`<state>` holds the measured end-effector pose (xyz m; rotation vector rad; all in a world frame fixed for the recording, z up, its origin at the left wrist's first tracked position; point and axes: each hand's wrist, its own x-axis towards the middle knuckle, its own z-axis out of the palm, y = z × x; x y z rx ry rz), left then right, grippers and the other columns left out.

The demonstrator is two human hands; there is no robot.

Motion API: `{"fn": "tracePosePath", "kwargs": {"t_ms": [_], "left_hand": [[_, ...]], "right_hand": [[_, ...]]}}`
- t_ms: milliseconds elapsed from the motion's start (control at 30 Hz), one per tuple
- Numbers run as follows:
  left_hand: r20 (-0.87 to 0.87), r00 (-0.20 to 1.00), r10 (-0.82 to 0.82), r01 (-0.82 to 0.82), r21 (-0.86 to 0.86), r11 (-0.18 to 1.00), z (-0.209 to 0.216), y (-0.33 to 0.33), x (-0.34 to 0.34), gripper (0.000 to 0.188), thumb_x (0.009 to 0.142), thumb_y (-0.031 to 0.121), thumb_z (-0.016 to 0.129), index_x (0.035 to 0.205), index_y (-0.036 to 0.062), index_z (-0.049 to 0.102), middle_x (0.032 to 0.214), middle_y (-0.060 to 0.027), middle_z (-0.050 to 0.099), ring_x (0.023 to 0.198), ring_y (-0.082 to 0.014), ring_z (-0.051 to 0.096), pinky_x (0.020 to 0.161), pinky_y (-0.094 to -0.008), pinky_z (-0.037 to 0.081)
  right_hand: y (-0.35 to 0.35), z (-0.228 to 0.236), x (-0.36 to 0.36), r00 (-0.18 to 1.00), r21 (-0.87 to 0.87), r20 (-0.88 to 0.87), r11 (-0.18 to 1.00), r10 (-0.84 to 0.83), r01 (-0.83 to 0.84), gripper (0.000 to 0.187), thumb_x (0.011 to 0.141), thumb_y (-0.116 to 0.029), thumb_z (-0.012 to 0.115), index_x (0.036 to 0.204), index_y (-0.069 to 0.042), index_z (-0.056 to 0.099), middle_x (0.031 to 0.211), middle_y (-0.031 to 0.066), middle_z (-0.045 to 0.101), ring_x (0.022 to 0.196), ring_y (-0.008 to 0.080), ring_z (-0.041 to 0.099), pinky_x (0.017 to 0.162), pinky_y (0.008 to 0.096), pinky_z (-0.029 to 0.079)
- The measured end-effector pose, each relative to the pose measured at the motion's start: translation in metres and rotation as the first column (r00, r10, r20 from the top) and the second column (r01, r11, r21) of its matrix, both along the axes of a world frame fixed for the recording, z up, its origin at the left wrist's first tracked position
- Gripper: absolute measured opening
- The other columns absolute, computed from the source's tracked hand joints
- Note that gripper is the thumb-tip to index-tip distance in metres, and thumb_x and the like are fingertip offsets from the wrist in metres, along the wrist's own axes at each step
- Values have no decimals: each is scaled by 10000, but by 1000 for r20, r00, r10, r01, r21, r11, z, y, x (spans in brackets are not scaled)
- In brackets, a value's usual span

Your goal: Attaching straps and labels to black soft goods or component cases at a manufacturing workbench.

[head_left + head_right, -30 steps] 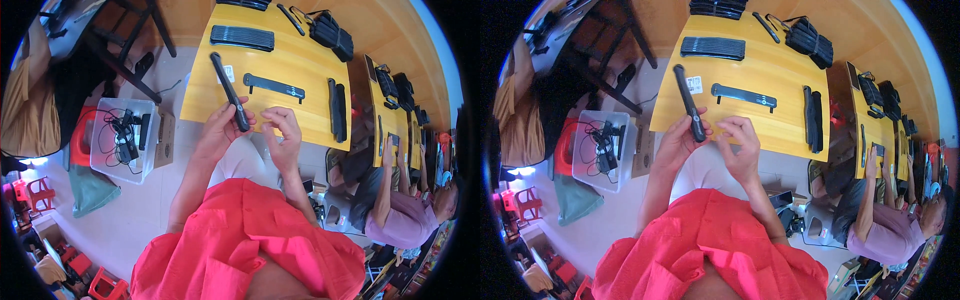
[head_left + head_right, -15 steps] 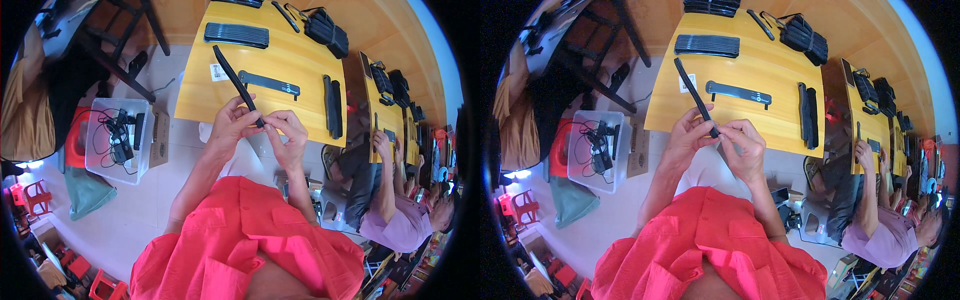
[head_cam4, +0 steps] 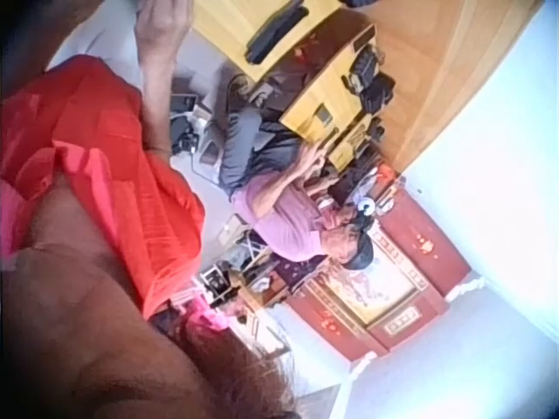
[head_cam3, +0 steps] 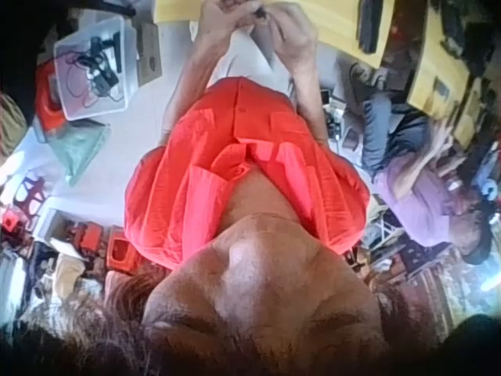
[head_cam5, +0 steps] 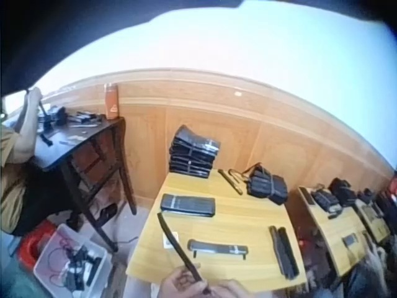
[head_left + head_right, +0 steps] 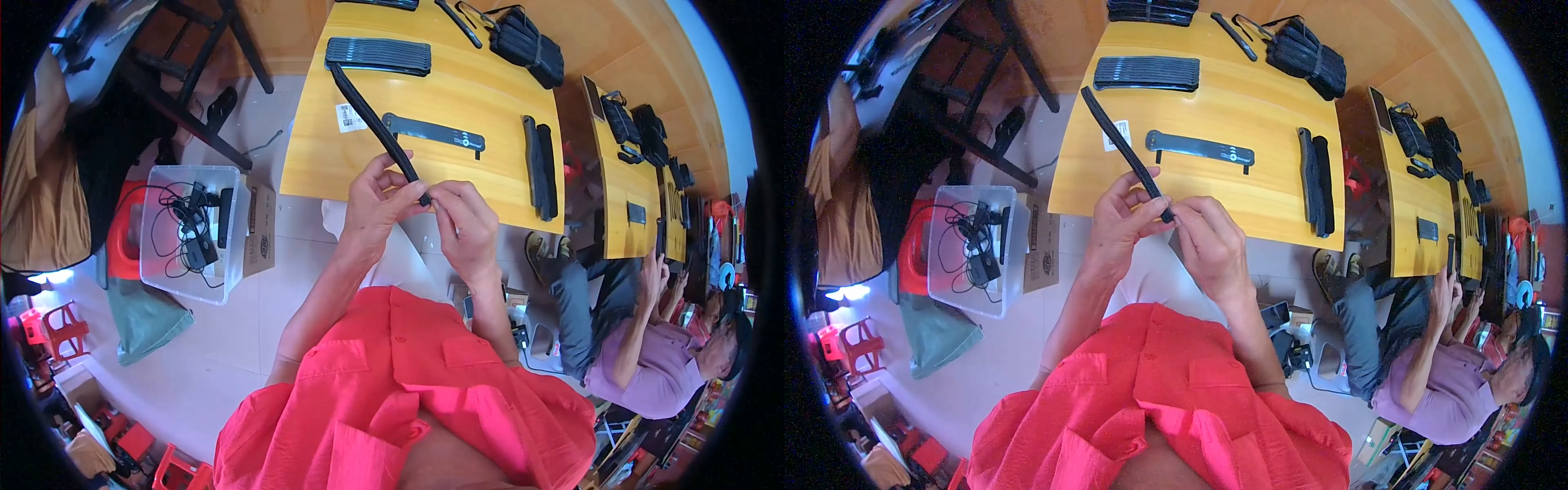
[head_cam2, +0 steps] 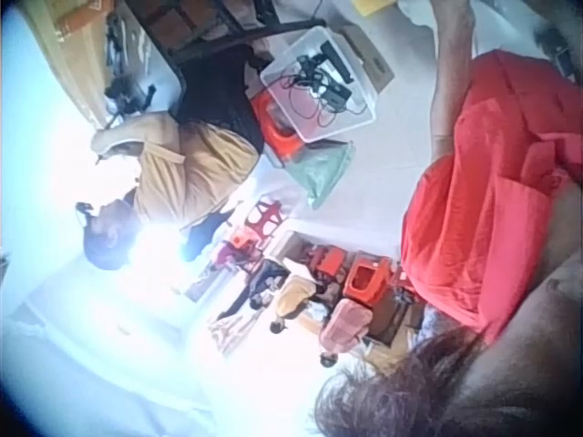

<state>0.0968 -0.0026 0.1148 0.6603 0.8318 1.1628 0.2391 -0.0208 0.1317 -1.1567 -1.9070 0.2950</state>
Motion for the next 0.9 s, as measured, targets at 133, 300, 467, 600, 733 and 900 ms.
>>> {"fn": "tracePosePath", "kwargs": {"t_ms": [133, 300, 467, 600, 733, 900], "left_hand": [[-34, 999, -6, 6, 14, 1000, 2, 0, 0, 445, 815, 50, 638, 1221, 12, 460, 897, -88, 608, 819, -149, 621, 708, -290, 562], [-25, 1000, -15, 15, 23, 1000, -1, 0, -1, 446, 814, 51, 638, 1222, 7, 462, 891, -93, 619, 825, -151, 622, 706, -290, 559], [-50, 999, -19, 21, 37, 999, 0, 2, -4, 443, 810, 52, 643, 1216, 4, 471, 871, -85, 620, 811, -140, 620, 701, -281, 555], [-76, 994, -76, 81, 61, 995, -2, 1, -7, 436, 811, 45, 641, 1212, -6, 479, 863, -69, 617, 797, -128, 616, 691, -268, 553], [-37, 998, -41, 43, 57, 997, -4, -4, -1, 418, 820, 33, 623, 1212, -9, 481, 871, -65, 614, 808, -132, 620, 687, -266, 556], [75, 997, -34, 35, -13, 999, -3, -2, -2, 396, 840, 29, 592, 1218, -6, 477, 920, -69, 620, 843, -140, 628, 705, -271, 561]], "right_hand": [[-2, 2, -1, 1000, -24, 9, 999, -26, 26, 164, 745, 63, 598, 905, 26, 594, 846, 138, 583, 733, 290, 608, 613, 339, 497], [-3, 1, -5, 998, -71, -43, 996, -48, 45, 123, 764, 60, 573, 879, 16, 581, 834, 143, 574, 725, 306, 601, 612, 347, 494], [-3, -1, -11, 997, -56, -47, 996, -68, 65, 105, 777, 56, 562, 871, 12, 573, 809, 143, 564, 705, 306, 595, 594, 351, 481], [2, -6, -7, 993, -189, -106, 981, -57, 36, 92, 787, 47, 551, 872, 15, 568, 787, 148, 554, 675, 314, 587, 571, 344, 466], [7, -8, -3, 996, -198, -58, 979, -70, 57, 57, 795, 37, 551, 847, 18, 566, 787, 143, 559, 668, 305, 591, 562, 339, 458], [2, -2, 1, 905, -377, -423, 917, -44, -132, 138, 798, 51, 574, 930, 24, 607, 861, 100, 589, 782, 176, 623, 688, 269, 520]]}}
